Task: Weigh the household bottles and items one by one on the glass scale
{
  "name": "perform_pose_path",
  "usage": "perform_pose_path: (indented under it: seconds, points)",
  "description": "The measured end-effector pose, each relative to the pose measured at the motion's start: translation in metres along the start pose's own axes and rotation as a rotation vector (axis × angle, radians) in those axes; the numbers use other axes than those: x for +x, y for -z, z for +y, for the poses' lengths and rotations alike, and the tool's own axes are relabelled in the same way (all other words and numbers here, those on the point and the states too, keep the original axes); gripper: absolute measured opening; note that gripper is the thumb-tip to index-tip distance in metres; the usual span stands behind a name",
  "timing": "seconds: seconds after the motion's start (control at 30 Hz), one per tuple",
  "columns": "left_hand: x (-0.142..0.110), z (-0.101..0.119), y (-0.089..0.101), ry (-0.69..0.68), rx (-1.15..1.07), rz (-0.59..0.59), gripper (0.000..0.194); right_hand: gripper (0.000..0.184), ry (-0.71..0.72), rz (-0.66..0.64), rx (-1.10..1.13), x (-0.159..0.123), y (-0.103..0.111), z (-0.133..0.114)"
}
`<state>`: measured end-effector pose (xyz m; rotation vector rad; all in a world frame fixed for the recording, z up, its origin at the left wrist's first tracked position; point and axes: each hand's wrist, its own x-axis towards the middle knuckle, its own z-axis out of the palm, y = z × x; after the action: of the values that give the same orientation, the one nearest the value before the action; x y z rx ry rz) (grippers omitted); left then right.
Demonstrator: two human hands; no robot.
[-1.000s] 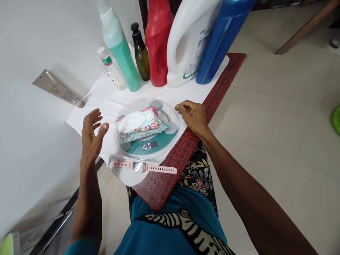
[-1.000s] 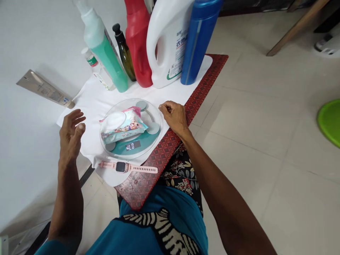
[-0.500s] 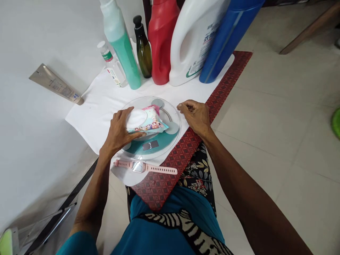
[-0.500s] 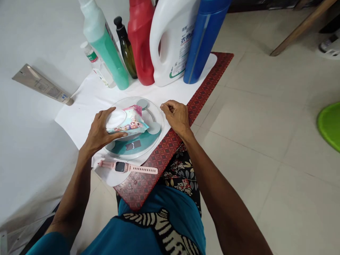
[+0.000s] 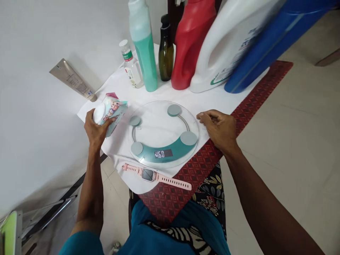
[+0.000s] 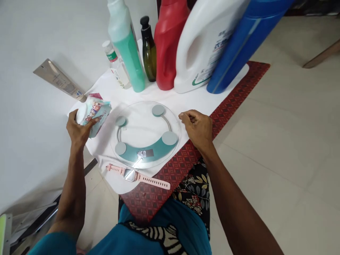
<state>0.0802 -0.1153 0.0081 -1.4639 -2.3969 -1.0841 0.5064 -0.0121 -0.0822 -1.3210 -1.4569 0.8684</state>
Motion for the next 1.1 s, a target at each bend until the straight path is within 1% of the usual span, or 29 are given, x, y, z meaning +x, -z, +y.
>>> perform_pose_path:
  seconds: [0.1,0.2,0.27,0.37,0.5,0.6,0.73,0.93,1.0,1.1]
  points:
    - [0.024,-0.037,-0.004,0.115,0.105,0.032,0.084,0.018,-0.040,0.007,-0.026,-0.001,0.000,-0.002]
    - [0.050,-0.061,-0.011,0.192,0.178,0.043,0.085,0.019,-0.058,0.027,-0.034,-0.002,-0.001,-0.005]
    - [0.068,-0.069,-0.014,0.226,0.201,0.023,0.089,0.020,-0.054,0.035,-0.041,-0.002,-0.001,-0.007]
    - [0.093,-0.075,-0.018,0.253,0.239,-0.015,0.092,0.024,-0.057,0.042,-0.067,-0.003,-0.002,-0.008]
    - [0.115,-0.080,-0.021,0.274,0.332,0.004,0.089,0.030,-0.050,0.049,-0.070,-0.002,-0.003,-0.007]
    - [0.125,-0.085,-0.022,0.246,0.365,-0.017,0.089,0.031,-0.050,0.047,-0.066,-0.002,-0.003,-0.007]
    - [0.130,-0.090,-0.022,0.205,0.368,-0.032,0.089,0.031,-0.050,0.055,-0.079,-0.002,-0.004,-0.008]
    - [0.132,-0.099,-0.013,0.121,0.390,-0.040,0.092,0.030,-0.063,0.058,-0.082,-0.002,-0.003,-0.010]
    - [0.133,-0.100,-0.009,0.117,0.419,-0.035,0.091,0.029,-0.066,0.059,-0.082,-0.002,-0.003,-0.009]
    - [0.132,-0.102,-0.007,0.149,0.439,-0.018,0.089,0.030,-0.053,0.054,-0.095,-0.003,-0.003,-0.008]
